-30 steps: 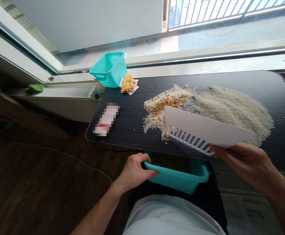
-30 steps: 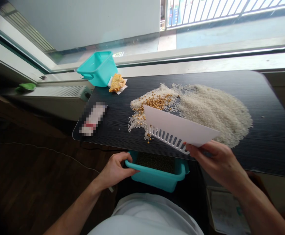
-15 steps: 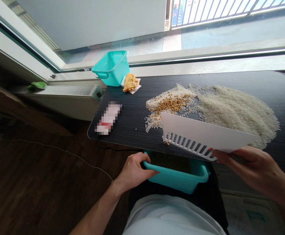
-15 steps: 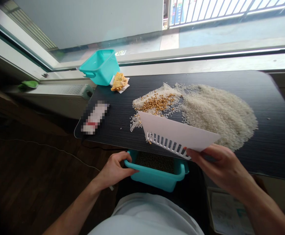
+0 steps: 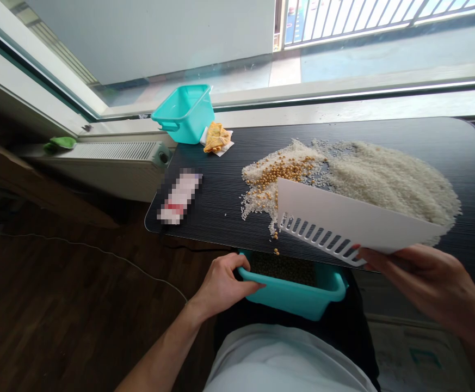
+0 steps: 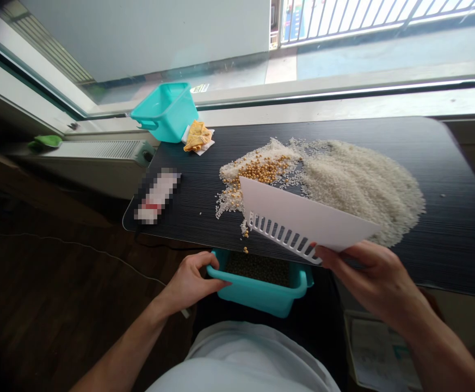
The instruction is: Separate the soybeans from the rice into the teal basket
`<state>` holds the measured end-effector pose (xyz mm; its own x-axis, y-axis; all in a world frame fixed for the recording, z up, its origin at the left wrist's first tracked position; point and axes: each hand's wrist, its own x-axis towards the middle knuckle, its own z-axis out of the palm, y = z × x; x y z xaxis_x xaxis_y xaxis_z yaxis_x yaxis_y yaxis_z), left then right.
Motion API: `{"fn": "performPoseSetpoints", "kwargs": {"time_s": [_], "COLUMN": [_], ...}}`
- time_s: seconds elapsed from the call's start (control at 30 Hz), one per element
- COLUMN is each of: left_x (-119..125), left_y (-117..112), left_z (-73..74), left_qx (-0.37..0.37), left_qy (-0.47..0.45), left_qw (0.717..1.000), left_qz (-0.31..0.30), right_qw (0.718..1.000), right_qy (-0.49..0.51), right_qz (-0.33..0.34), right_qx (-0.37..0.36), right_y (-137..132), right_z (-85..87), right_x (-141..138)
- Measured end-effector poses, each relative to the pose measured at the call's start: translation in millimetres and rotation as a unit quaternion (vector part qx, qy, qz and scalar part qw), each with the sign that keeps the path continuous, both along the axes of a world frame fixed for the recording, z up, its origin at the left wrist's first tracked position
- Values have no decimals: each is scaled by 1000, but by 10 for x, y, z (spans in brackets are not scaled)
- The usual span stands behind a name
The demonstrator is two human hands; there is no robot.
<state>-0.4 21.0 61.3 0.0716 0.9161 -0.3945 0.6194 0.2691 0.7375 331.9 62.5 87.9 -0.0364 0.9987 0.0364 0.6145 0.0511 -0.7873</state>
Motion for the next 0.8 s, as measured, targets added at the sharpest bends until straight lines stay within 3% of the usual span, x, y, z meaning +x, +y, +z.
{"fn": "performPoseSetpoints", "kwargs": {"time_s": [0.23, 0.6, 0.8], "left_x": [-8, -17, -16], "left_y": [-9, -17, -18], "left_z": [-11, -30, -23], "left_qx": [-4, 2, 1], "left_qy": [-8, -14, -12], "left_qw": [1000, 1000, 1000], "left_qz": [4, 9, 14], "right_qw": [995, 995, 996], "right_qy": [15, 4, 11], "right_qz": [80, 102, 88], "right_qx": [48, 22, -14], "right_y": [49, -108, -65], "right_z": [113, 48, 56], "right_x": [-129, 17, -79]}}
